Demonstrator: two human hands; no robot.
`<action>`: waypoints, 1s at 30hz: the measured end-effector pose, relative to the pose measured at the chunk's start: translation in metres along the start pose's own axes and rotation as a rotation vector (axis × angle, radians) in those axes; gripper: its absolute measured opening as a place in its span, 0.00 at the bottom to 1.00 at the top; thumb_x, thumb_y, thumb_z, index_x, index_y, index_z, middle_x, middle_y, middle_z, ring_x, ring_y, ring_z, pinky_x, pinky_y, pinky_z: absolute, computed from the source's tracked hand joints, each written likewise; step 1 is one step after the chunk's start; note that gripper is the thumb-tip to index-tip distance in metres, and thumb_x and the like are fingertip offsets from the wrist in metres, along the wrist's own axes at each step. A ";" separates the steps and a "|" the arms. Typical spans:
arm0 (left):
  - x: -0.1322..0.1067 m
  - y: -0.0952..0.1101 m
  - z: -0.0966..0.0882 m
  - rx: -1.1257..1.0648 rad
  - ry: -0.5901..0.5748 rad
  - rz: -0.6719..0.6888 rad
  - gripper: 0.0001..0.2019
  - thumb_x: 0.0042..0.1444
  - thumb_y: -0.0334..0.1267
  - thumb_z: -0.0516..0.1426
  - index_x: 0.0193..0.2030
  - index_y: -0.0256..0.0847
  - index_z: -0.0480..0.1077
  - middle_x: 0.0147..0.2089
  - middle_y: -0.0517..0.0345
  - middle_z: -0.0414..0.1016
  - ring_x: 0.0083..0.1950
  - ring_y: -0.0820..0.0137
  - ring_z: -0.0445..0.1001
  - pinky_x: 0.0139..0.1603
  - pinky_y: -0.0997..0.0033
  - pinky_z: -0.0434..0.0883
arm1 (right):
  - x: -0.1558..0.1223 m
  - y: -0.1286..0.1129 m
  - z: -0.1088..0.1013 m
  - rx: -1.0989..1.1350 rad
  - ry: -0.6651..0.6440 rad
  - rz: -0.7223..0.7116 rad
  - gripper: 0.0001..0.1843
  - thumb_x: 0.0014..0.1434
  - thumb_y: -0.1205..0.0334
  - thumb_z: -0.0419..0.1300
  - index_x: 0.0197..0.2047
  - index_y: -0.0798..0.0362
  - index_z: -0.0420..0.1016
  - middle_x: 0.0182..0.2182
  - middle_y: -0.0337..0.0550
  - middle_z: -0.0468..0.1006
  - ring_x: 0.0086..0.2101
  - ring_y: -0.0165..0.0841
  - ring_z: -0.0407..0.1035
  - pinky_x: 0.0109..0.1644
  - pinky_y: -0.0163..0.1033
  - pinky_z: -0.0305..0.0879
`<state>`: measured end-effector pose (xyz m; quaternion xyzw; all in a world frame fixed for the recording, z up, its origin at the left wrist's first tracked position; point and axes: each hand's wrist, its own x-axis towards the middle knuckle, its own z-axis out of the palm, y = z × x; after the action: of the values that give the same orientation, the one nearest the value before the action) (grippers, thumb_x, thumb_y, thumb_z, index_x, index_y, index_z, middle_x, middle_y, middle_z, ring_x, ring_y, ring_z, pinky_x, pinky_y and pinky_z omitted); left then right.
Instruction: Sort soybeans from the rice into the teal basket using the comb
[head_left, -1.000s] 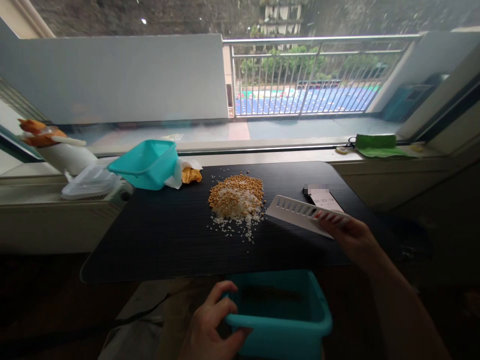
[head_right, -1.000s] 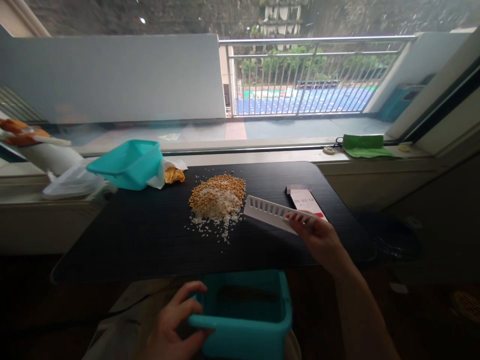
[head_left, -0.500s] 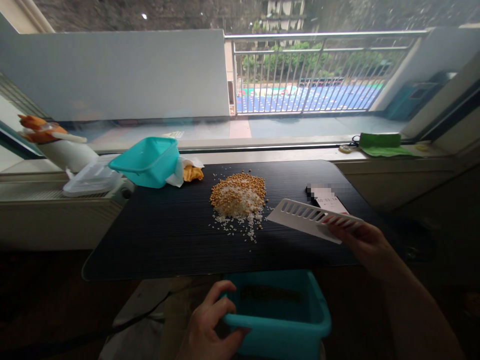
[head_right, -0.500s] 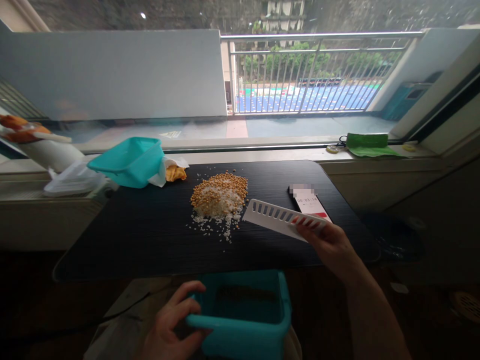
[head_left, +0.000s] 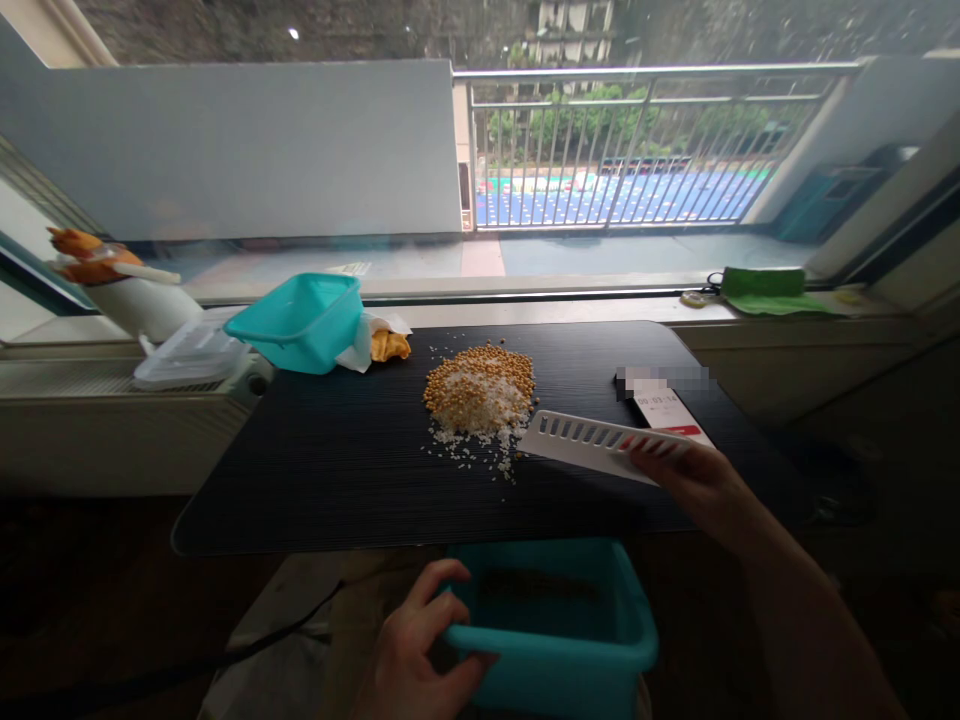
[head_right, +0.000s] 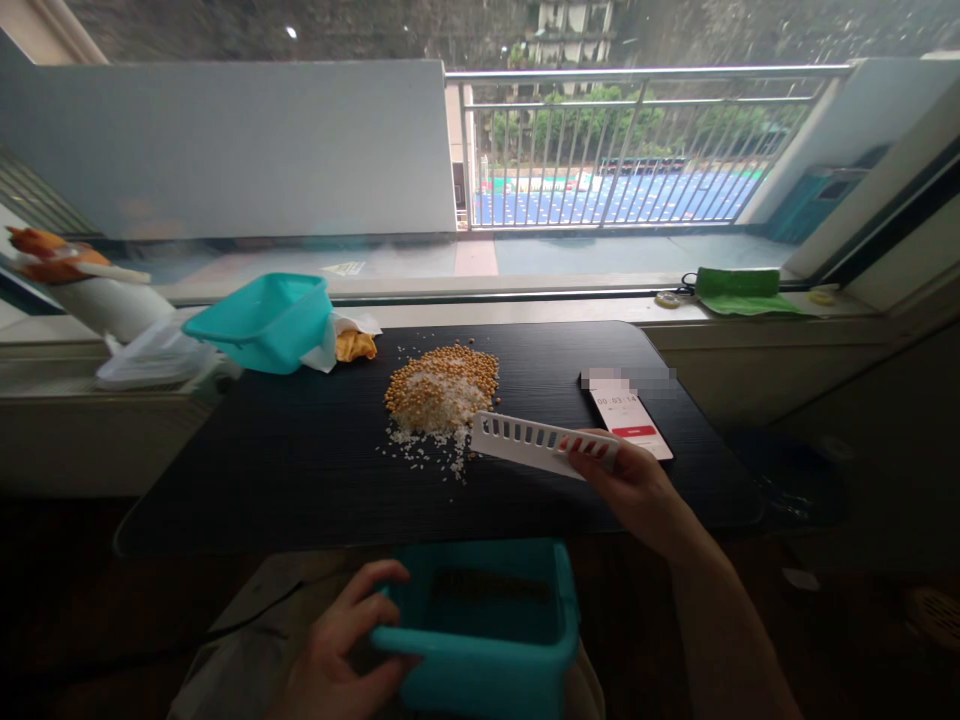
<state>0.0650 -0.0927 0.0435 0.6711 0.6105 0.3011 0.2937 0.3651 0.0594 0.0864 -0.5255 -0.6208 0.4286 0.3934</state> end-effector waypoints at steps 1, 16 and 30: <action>0.000 0.000 0.000 -0.001 -0.001 0.000 0.09 0.45 0.26 0.62 0.25 0.42 0.67 0.50 0.55 0.75 0.44 0.67 0.79 0.43 0.76 0.73 | -0.001 -0.001 -0.001 -0.008 -0.012 0.003 0.16 0.51 0.46 0.68 0.37 0.48 0.83 0.35 0.42 0.85 0.40 0.44 0.78 0.48 0.45 0.74; 0.000 -0.001 -0.004 -0.011 0.001 -0.017 0.08 0.45 0.27 0.61 0.25 0.42 0.67 0.49 0.56 0.75 0.40 0.68 0.79 0.39 0.76 0.73 | -0.017 -0.011 0.003 -0.020 -0.110 -0.024 0.16 0.53 0.45 0.65 0.37 0.48 0.83 0.37 0.44 0.84 0.38 0.43 0.78 0.44 0.43 0.75; -0.019 -0.032 -0.040 0.058 0.083 -0.006 0.06 0.43 0.30 0.64 0.25 0.43 0.70 0.49 0.54 0.78 0.46 0.64 0.80 0.44 0.75 0.76 | -0.039 -0.033 0.047 -0.004 -0.374 -0.032 0.14 0.61 0.52 0.59 0.41 0.52 0.80 0.37 0.46 0.81 0.37 0.40 0.75 0.40 0.39 0.73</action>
<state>0.0130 -0.1084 0.0439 0.6642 0.6328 0.3100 0.2496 0.3156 0.0128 0.1010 -0.4274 -0.6921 0.5115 0.2767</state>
